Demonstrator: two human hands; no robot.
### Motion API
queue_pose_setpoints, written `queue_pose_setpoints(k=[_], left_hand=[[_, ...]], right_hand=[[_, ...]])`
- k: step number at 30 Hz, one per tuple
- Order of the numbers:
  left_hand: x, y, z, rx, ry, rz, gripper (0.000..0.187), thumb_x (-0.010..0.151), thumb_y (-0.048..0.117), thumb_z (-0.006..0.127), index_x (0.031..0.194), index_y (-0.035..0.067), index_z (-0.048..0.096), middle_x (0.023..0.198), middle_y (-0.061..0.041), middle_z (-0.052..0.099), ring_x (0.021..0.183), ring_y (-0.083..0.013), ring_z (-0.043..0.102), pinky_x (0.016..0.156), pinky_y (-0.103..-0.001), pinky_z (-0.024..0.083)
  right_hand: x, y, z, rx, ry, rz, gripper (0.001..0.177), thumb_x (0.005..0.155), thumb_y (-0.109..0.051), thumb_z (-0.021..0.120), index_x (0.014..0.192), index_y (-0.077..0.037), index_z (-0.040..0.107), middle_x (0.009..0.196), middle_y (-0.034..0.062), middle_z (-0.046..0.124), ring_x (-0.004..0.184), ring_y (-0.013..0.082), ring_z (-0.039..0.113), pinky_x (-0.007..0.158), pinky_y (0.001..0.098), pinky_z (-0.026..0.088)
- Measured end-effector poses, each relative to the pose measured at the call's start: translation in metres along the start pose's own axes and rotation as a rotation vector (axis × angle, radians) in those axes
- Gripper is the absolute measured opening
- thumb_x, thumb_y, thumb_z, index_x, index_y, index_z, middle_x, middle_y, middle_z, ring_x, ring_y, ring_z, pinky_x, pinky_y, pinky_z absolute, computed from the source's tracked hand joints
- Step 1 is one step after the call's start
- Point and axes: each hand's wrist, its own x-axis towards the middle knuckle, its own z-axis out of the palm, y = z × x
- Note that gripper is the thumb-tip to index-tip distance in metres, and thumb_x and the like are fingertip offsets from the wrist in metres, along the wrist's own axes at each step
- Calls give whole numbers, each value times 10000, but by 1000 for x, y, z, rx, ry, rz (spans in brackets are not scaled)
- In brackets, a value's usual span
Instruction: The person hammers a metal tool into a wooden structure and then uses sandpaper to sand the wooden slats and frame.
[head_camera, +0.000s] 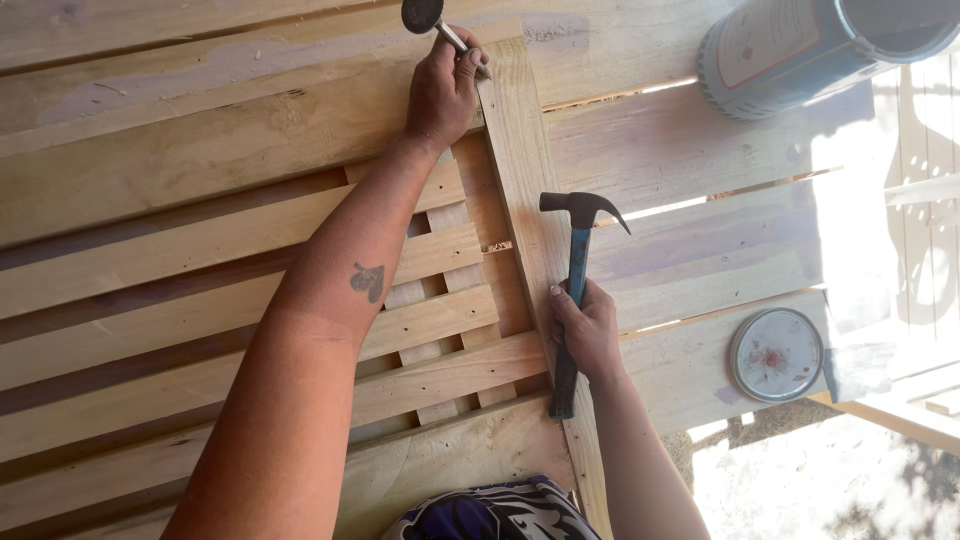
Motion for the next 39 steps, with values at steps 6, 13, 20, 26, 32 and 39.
queue_pose_setpoints(k=[6, 13, 20, 26, 32, 39], left_hand=[[1, 1, -5, 22, -57, 26, 102, 1139, 189, 492, 1119, 96, 528, 946, -40, 727, 885, -164, 769, 765, -325, 645], [4, 8, -6, 90, -92, 14, 78, 1137, 164, 496, 1113, 94, 518, 901, -42, 716, 847, -169, 759, 730, -329, 628], [4, 12, -7, 75, -90, 39, 78, 1125, 148, 512, 1083, 85, 527, 889, -53, 709, 822, -178, 741, 722, -340, 614], [9, 21, -11, 195, -210, 27, 84, 1121, 146, 512, 1090, 79, 551, 837, -87, 693, 772, -206, 710, 676, -376, 574], [16, 29, -10, 260, -273, 33, 101, 1114, 151, 504, 1096, 60, 544, 875, -139, 709, 801, -283, 713, 715, -437, 564], [23, 34, -7, 269, -280, 19, 94, 1080, 127, 522, 1109, 41, 546, 919, -173, 730, 870, -357, 721, 743, -472, 552]], right_hand=[[-1, 0, 0, -1, -29, -30, 247, 988, -174, 648, 822, -30, 534, 610, 23, 517, 473, 118, 507, 433, 286, 436], [0, -1, 1, -55, -1, -2, 239, 979, -177, 650, 828, -24, 547, 621, 21, 527, 466, 117, 519, 424, 288, 440], [-1, 2, 0, -29, -12, -8, 223, 976, -177, 651, 832, -30, 566, 622, 19, 516, 468, 115, 504, 424, 287, 425], [2, 2, 0, -38, -38, 9, 284, 1031, -249, 586, 835, -47, 546, 631, 18, 511, 483, 116, 521, 429, 288, 449], [16, -92, -14, -388, 27, -297, 329, 1090, -295, 458, 999, -36, 638, 685, 7, 600, 540, 84, 577, 457, 272, 516], [68, -162, -7, -823, 293, -1364, 395, 1202, -240, 373, 1048, 34, 612, 958, 166, 691, 883, 276, 658, 794, 340, 535]])
